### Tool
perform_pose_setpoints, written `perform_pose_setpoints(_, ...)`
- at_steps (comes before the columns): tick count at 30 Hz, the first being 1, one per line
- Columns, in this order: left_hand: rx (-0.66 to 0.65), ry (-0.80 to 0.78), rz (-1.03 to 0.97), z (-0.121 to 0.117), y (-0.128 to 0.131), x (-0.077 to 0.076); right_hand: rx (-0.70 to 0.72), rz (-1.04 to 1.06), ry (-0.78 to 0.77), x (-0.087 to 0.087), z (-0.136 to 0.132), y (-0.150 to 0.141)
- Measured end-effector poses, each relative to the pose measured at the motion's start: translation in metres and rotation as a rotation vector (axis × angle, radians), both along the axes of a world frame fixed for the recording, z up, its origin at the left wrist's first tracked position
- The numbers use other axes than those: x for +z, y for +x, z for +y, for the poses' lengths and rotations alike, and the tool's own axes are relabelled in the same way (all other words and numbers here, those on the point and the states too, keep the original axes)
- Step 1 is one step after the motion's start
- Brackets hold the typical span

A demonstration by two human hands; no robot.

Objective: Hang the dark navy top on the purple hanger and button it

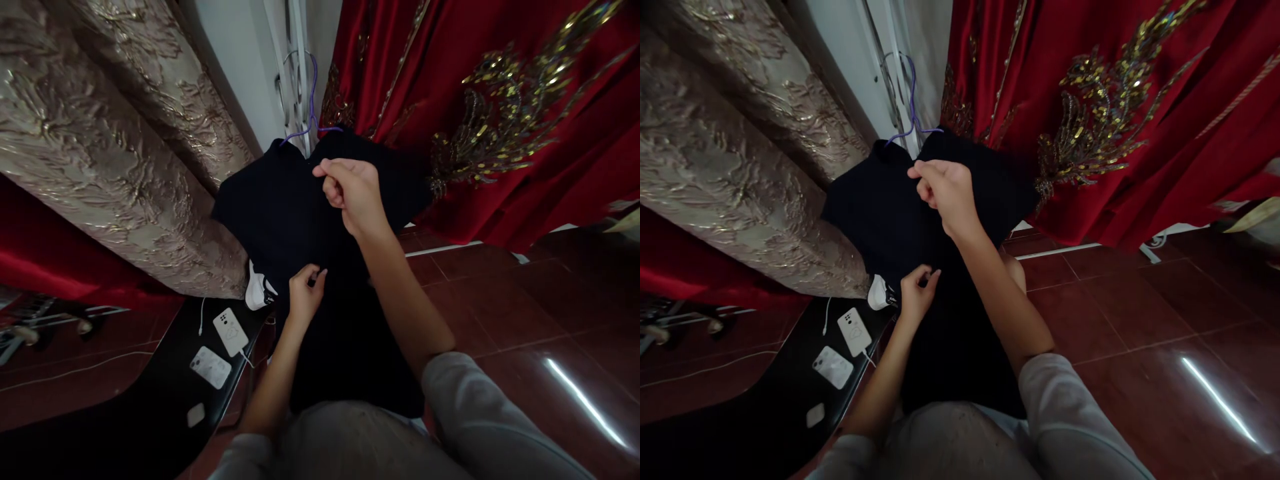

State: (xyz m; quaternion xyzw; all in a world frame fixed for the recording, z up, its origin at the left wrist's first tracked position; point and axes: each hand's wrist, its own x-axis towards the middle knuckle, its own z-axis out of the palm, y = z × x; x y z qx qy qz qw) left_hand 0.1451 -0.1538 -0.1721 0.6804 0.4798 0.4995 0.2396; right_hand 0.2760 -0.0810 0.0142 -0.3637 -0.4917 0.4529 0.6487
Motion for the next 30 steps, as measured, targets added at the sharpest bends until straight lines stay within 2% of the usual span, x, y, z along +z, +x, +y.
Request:
perform_pose_setpoints(1,-0.05,0.009,0.014,0.005,-0.002,0.009,-0.006,-0.005,0.004,0.0,0.002,-0.002)
perform_pose_setpoints(3,-0.118,0.086,-0.008,0.015,-0.006,0.037,-0.011,-0.013,0.002,-0.006,-0.001,-0.003)
perform_pose_setpoints(4,-0.111,0.163,-0.046,0.022,-0.008,0.054,-0.009,-0.015,0.002,-0.009,-0.003,-0.003)
perform_pose_setpoints(6,-0.013,0.372,-0.113,0.036,-0.011,0.093,0.005,-0.022,0.015,-0.014,-0.009,-0.002)
perform_pose_setpoints(8,0.023,0.535,-0.073,0.054,-0.011,0.128,0.01,-0.05,0.057,-0.013,-0.012,0.0)
perform_pose_setpoints(10,0.002,0.606,0.035,0.07,-0.009,0.153,-0.014,-0.103,0.116,-0.012,-0.012,0.001)
perform_pose_setpoints(11,-0.018,0.621,0.088,0.077,-0.008,0.161,-0.039,-0.137,0.144,-0.014,-0.01,0.002)
perform_pose_setpoints(13,-0.042,0.641,0.149,0.087,-0.009,0.17,-0.12,-0.213,0.176,-0.026,-0.005,0.001)
perform_pose_setpoints(16,0.0,0.68,0.098,0.093,-0.019,0.174,-0.233,-0.338,0.137,-0.061,0.004,-0.002)
perform_pose_setpoints(18,0.047,0.689,0.019,0.096,-0.03,0.177,-0.214,-0.362,0.083,-0.081,0.007,-0.007)
perform_pose_setpoints(20,0.04,0.664,-0.018,0.098,-0.039,0.181,-0.148,-0.305,0.064,-0.087,0.006,-0.012)
perform_pose_setpoints(22,-0.01,0.615,-0.003,0.099,-0.042,0.181,-0.097,-0.223,0.084,-0.077,0.004,-0.015)
perform_pose_setpoints(27,-0.123,0.508,0.067,0.092,-0.03,0.173,-0.048,-0.173,0.084,-0.034,0.002,-0.012)
perform_pose_setpoints(30,-0.138,0.507,0.107,0.087,-0.022,0.171,-0.058,-0.188,0.091,-0.028,0.001,-0.006)
